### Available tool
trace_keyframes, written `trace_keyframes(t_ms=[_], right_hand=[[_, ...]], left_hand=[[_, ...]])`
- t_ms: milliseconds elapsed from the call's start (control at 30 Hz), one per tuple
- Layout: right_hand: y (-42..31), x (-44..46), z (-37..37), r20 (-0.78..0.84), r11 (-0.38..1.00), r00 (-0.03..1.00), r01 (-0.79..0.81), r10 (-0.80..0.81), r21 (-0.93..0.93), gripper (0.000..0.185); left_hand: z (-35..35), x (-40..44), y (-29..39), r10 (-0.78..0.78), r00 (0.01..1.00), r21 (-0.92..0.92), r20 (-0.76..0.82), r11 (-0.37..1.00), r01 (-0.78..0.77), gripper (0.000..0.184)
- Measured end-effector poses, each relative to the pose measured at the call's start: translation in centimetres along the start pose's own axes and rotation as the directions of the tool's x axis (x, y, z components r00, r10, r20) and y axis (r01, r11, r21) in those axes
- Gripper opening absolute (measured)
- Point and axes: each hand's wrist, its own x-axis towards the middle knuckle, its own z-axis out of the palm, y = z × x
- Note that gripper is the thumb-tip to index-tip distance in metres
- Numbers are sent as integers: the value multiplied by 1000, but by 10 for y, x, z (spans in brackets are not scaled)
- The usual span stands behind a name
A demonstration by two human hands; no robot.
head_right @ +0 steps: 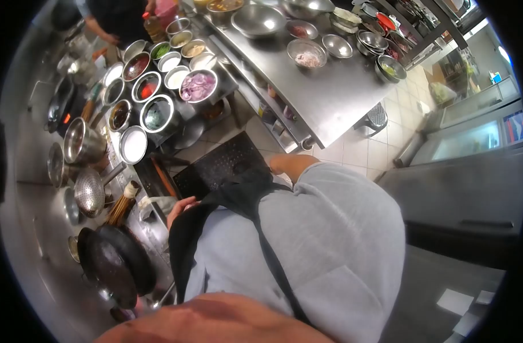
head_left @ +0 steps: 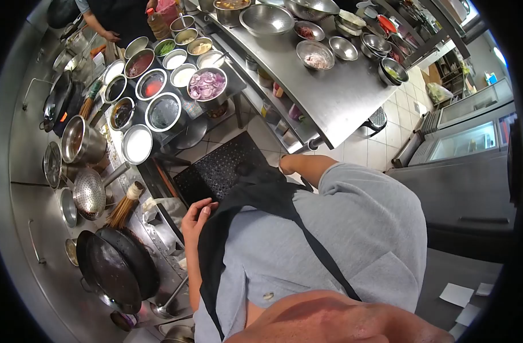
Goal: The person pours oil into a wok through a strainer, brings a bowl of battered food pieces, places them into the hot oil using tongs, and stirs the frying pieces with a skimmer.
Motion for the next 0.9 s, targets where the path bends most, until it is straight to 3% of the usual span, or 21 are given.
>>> trace_keyframes(t_ms=[133,200,300,433,500,567,667,733,767,800,833,867,900], right_hand=[[8,27,17,165,996,985,-32,46,-88,28],[-1,13,-13,101,997,995,0,-8,79,27],[-7,26,-32,-19,998,1000,0,1,58,26],[-1,30,-89,66,997,996,57,-60,46,25],[17,44,-92,-136,979,979,167,-151,117,25],[23,49,-97,-95,977,975,206,-200,49,28],[29,49,-108,39,995,996,81,-79,-51,31],[33,41,-125,-178,990,982,84,-63,114,28],[38,25,-144,-231,786,967,61,105,615,26],[47,13,-162,-187,350,942,81,279,933,26],[69,10,-170,-91,-58,881,133,465,989,29],[90,-6,-171,-253,-123,709,432,659,893,34],[136,-2,-168,18,-315,618,376,786,871,36]], left_hand=[[5,-14,13,-58,998,-36,19,998,59,23],[1,-16,7,-41,999,-51,-5,998,41,23],[-2,-20,5,-31,998,-55,-63,998,28,22],[-4,-24,-3,-13,985,-164,-175,986,-16,23],[-4,-22,-5,-2,979,-216,-203,976,-43,23],[-1,-19,-2,-26,974,-135,-224,991,-5,23],[10,-7,10,-29,969,-144,-244,990,-7,23],[16,1,20,-50,967,-155,-248,988,11,23],[19,5,23,-67,965,-169,-254,985,24,24],[20,10,22,-79,965,-164,-249,986,38,24],[19,17,20,-73,963,-135,-258,990,39,23],[19,22,21,-70,962,-103,-265,994,44,23],[19,27,23,-79,963,-96,-258,994,56,23]])
